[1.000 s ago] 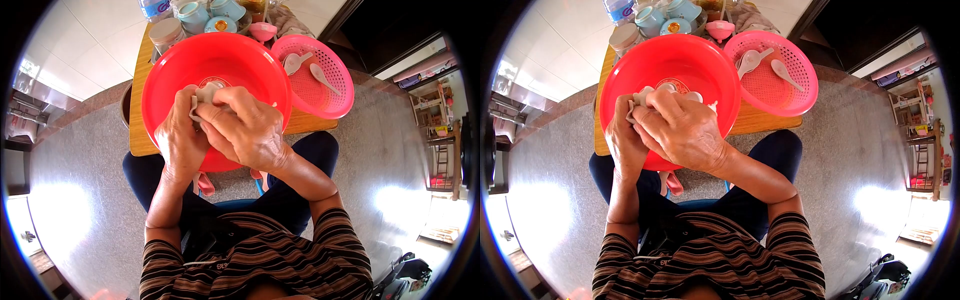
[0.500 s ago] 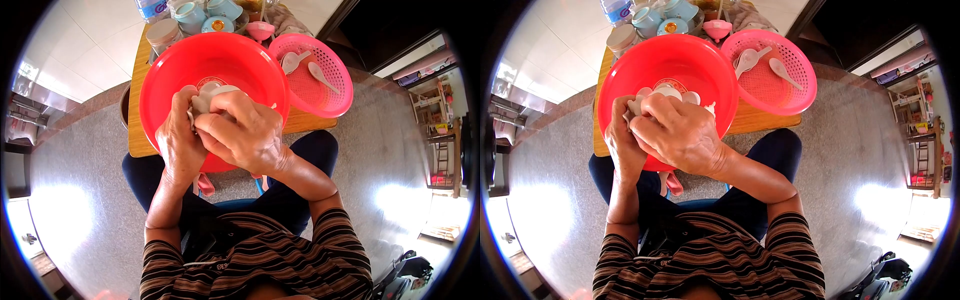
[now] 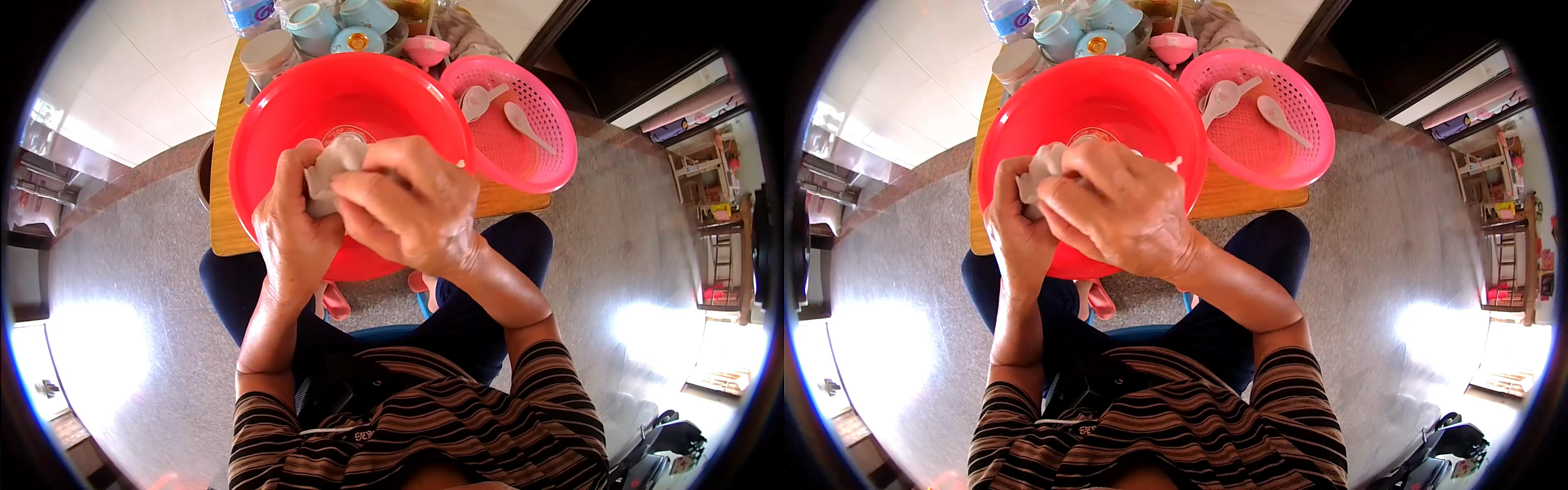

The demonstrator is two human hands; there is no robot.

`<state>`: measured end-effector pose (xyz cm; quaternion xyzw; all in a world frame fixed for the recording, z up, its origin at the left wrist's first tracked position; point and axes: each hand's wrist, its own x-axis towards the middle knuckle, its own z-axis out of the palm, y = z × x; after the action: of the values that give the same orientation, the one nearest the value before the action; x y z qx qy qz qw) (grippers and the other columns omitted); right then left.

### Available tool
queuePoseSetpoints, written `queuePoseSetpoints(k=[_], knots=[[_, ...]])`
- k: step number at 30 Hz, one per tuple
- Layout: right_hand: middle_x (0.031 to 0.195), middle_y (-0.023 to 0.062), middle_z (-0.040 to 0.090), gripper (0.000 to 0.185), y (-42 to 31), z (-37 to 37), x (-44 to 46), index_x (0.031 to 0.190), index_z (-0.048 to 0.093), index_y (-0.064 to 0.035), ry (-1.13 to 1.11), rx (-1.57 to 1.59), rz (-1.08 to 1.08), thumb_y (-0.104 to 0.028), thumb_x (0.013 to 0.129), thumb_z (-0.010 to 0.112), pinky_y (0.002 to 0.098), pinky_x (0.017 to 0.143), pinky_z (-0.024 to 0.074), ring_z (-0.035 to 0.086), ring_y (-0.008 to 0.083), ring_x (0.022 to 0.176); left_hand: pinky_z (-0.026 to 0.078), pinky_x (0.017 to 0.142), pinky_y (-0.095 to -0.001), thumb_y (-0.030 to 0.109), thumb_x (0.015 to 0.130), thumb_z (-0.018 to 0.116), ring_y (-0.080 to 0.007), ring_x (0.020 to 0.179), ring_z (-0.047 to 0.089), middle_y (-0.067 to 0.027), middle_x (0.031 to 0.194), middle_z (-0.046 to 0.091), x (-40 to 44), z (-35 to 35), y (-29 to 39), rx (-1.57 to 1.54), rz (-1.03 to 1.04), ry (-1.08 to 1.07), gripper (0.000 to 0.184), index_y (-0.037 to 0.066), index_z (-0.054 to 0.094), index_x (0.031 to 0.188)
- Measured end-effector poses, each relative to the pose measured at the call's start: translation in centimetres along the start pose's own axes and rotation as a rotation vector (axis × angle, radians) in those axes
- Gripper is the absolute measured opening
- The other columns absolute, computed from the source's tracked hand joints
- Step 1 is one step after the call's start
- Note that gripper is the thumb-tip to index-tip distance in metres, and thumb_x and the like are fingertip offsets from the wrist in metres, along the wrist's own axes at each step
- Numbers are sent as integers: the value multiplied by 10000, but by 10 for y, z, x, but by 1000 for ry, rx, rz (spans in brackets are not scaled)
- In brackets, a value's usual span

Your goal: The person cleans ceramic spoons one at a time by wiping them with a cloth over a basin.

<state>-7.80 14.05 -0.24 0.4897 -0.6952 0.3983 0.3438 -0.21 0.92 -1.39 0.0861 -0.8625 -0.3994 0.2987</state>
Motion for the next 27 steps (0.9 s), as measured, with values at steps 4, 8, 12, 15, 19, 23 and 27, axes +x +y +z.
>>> queuePoseSetpoints(k=[4,8,12,15,19,23,27], knots=[[873,16,562,225,4,-3,2,874,715,-147,-35,-5,11,-92,668,789,264,505,488,599,119,615,530,707,-369,25,737,695,-320,811,685,-159,885,664,-1,1,2,0,-4,-36,475,73,496,1166],[857,15,563,172,14,-12,9,879,704,-119,-21,65,150,-61,723,747,274,516,482,599,138,642,523,737,-335,-24,752,634,-259,864,681,-189,937,666,-1,1,7,-234,-49,-134,502,37,436,1209],[874,34,572,198,16,-19,13,919,698,-125,77,162,152,-67,736,747,287,504,484,610,155,650,503,710,-288,41,865,632,-176,826,640,-94,868,636,0,-1,7,-492,-148,-247,409,10,419,1214],[909,48,564,197,13,-20,12,909,699,-127,177,166,78,-71,728,756,282,515,491,608,150,669,374,503,-213,231,969,547,-88,579,502,-20,702,511,-1,-8,17,-808,-361,-390,335,8,441,1195],[959,31,539,210,13,-8,2,912,699,-124,121,10,46,-100,718,777,271,546,503,600,131,686,234,315,-206,442,1017,404,-62,343,314,20,563,355,-9,-5,26,-1007,-437,-526,455,3,483,1108],[1015,37,548,266,8,-5,1,867,715,-131,100,-108,-17,-82,631,828,257,589,485,578,154,805,239,305,-211,514,1013,329,-70,331,316,4,547,370,-9,-5,20,-963,-471,-489,539,3,497,1056],[906,16,625,272,6,9,-5,892,712,-109,15,56,-16,-118,639,813,274,573,537,645,152,722,235,301,-221,554,1006,290,-79,328,317,-5,541,390,-10,-2,20,-848,-570,-309,605,-6,497,1106]])
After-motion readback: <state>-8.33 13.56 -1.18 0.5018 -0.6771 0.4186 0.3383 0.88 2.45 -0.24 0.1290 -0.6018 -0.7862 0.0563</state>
